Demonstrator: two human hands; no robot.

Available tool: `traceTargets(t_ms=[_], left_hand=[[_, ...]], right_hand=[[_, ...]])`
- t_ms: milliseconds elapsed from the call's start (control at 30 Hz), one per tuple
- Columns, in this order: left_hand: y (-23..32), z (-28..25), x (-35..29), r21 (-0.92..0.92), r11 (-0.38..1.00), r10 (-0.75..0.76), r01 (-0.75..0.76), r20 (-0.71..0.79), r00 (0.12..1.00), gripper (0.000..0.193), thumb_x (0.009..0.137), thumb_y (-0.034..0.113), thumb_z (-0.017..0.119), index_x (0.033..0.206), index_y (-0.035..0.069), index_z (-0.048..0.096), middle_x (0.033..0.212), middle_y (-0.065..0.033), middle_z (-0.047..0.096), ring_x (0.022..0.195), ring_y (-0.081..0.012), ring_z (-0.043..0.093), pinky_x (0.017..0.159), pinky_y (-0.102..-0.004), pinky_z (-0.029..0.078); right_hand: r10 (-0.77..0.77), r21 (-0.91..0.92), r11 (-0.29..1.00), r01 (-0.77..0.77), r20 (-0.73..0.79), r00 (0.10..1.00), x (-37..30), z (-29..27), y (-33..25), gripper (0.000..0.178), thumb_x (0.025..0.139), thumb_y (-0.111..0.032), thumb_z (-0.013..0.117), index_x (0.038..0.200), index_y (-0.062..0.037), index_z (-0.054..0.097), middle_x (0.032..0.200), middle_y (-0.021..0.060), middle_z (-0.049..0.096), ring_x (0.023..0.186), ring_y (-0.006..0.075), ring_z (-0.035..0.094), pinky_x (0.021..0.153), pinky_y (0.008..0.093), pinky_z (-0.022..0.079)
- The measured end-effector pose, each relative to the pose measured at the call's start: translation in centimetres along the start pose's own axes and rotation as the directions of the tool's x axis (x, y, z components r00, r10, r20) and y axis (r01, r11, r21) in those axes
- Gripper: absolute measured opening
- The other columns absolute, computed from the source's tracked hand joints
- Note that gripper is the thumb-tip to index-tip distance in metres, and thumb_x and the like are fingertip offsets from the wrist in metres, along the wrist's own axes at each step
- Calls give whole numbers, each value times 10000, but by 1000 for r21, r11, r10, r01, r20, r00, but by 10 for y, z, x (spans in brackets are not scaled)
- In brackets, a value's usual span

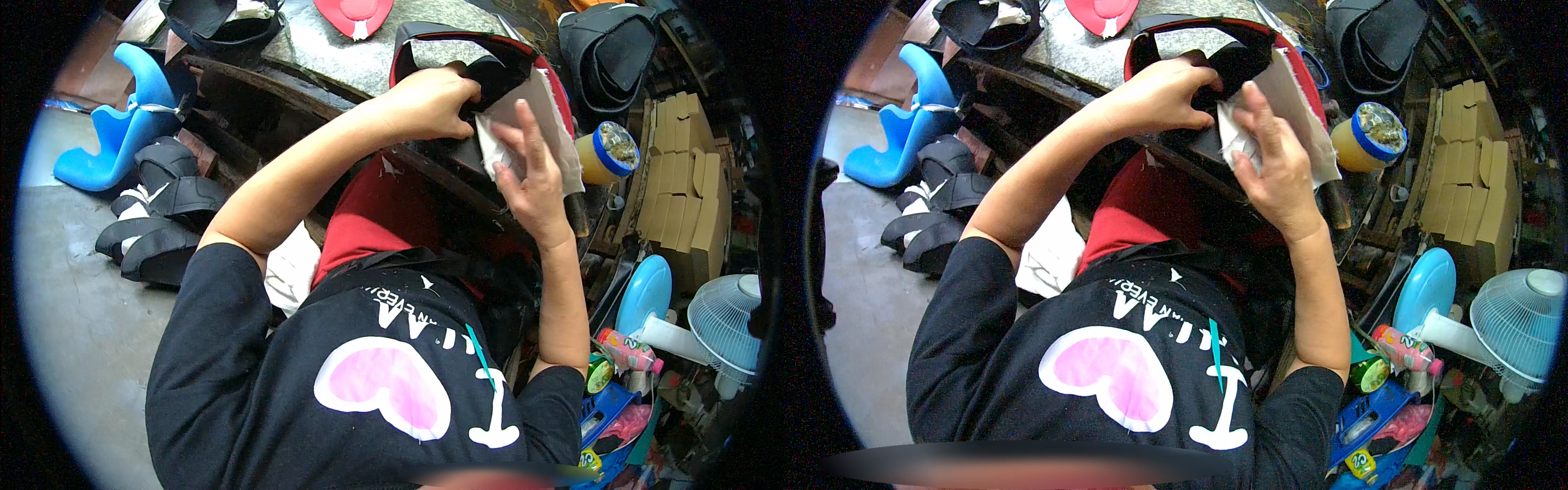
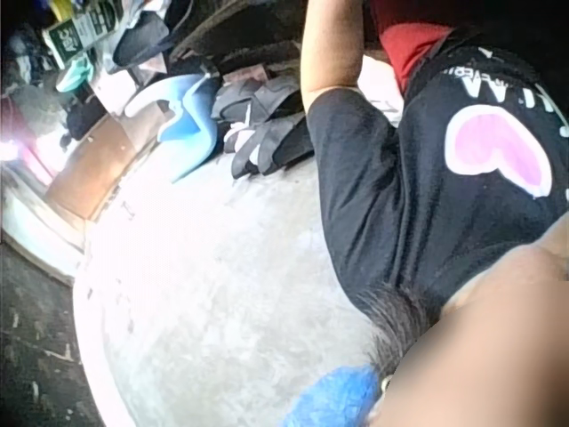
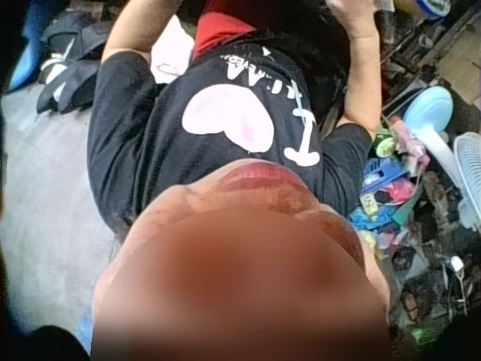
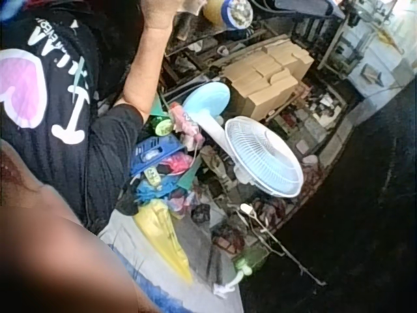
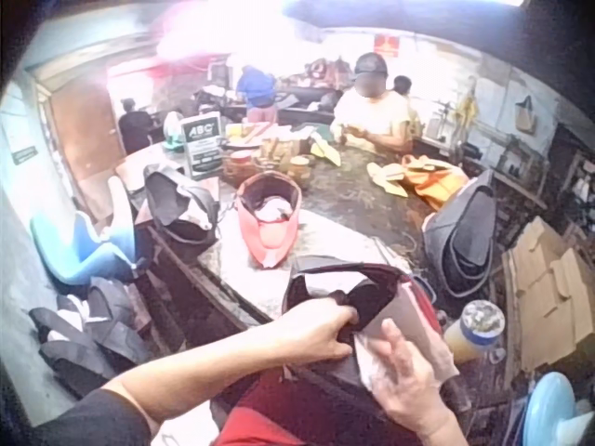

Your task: The person assembles a black and red sandal by hand. They insert a white fabric lining into the sandal, use a hammer to tap the lining into place, and trim excess fabric with scissors. The person repeats this process for multiple sandals.

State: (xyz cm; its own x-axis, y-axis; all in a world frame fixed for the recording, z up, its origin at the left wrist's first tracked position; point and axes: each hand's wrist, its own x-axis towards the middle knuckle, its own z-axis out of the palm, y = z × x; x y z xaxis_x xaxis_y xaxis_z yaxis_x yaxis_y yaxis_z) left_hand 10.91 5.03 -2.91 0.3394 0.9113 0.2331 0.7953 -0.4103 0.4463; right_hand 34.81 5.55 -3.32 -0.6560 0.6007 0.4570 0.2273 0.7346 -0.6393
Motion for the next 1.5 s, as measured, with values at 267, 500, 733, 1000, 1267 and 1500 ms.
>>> traceTargets(t_ms=[267,500,733,1000,1267,1500], left_hand=[[14,-9,3,-78,997,11,-24,-156,988,339,823,130,703,1143,22,672,1065,-194,628,927,-366,662,862,-415,540],[84,18,85,9,851,476,-525,-436,764,433,801,155,789,1193,72,624,1273,-182,585,1188,-383,571,1000,-447,501],[106,67,168,-367,895,209,-252,-155,966,709,846,479,788,1334,6,584,1218,-276,664,1143,-409,660,998,-429,520],[107,64,162,-543,809,166,-227,-160,973,752,880,471,737,1332,-103,558,1241,-313,640,1163,-397,653,1020,-418,514],[103,75,164,-545,786,217,-291,-198,956,699,871,432,748,1345,-47,564,1233,-284,630,1202,-410,596,1059,-438,463],[113,86,154,-90,840,511,-535,-200,836,770,816,413,797,1423,35,512,1438,-275,491,1315,-451,475,1115,-496,406]], right_hand=[[-21,-74,997,11,-134,991,-18,-60,-23,724,886,42,595,1561,-46,347,1247,176,688,1148,237,661,1085,394,440],[156,-148,947,-286,-565,810,-48,-132,-16,519,929,-67,650,1438,-79,548,1237,95,698,1101,193,638,1000,343,479],[133,-688,602,-406,-415,900,-56,-137,-7,367,837,-199,777,1190,-118,715,1293,94,638,1267,328,523,1073,445,434],[-95,-804,549,-228,-331,939,-51,-105,45,204,792,-237,819,992,-219,789,1322,76,579,1311,296,488,1138,576,314],[-188,-676,711,-195,-449,874,-62,-102,56,373,790,-218,818,1121,-162,657,1361,113,550,1288,295,516,1123,547,358],[629,510,746,-429,-325,706,-91,-101,82,690,906,-75,589,1544,38,349,1398,120,550,1261,204,534,1105,358,388]])
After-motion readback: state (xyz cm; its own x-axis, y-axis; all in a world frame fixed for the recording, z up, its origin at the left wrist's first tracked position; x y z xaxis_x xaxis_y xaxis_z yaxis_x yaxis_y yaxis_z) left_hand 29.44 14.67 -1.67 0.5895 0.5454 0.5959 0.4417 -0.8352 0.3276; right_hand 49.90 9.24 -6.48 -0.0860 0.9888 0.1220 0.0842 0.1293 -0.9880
